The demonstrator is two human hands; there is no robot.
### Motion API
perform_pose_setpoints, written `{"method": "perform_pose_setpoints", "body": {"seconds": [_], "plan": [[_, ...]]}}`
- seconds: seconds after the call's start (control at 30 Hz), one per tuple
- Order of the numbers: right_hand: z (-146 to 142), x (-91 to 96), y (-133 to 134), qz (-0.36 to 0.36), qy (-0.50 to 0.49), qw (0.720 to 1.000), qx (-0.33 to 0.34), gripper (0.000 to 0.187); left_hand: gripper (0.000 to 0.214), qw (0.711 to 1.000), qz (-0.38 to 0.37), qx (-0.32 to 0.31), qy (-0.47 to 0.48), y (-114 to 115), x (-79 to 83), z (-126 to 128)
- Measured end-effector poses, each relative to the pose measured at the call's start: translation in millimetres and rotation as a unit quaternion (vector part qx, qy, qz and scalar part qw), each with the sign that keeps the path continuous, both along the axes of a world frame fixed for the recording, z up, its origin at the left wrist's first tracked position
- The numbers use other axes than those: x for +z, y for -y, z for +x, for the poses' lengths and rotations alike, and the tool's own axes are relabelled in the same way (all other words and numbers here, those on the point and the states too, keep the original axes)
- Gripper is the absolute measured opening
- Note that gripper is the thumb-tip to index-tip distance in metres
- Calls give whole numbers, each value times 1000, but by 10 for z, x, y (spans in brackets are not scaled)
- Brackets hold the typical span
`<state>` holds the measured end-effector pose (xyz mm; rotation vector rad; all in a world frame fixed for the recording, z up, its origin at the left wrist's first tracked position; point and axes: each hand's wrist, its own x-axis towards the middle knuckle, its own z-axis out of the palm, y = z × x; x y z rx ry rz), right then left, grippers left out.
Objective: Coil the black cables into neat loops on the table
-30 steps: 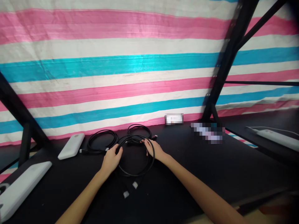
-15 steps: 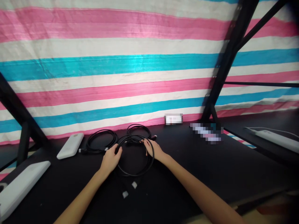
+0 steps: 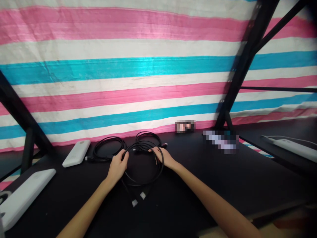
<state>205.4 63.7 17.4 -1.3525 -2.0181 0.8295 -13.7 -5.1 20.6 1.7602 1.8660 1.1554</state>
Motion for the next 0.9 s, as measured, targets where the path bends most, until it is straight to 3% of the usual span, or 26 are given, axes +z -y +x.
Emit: {"method": "perform_pose_setpoints", "body": {"seconds": [0.2,0.43,0.9], "plan": [[-4,-37,-12,-68,-55,996,8,49,32,999,27,13,20,2,33,-4],[-9,-44,-5,-58,-47,997,5,49,29,999,-9,3,-44,-27,-17,-28],[-28,-109,-78,-39,-10,999,11,50,30,982,-98,-1,-160,48,108,71]]}}
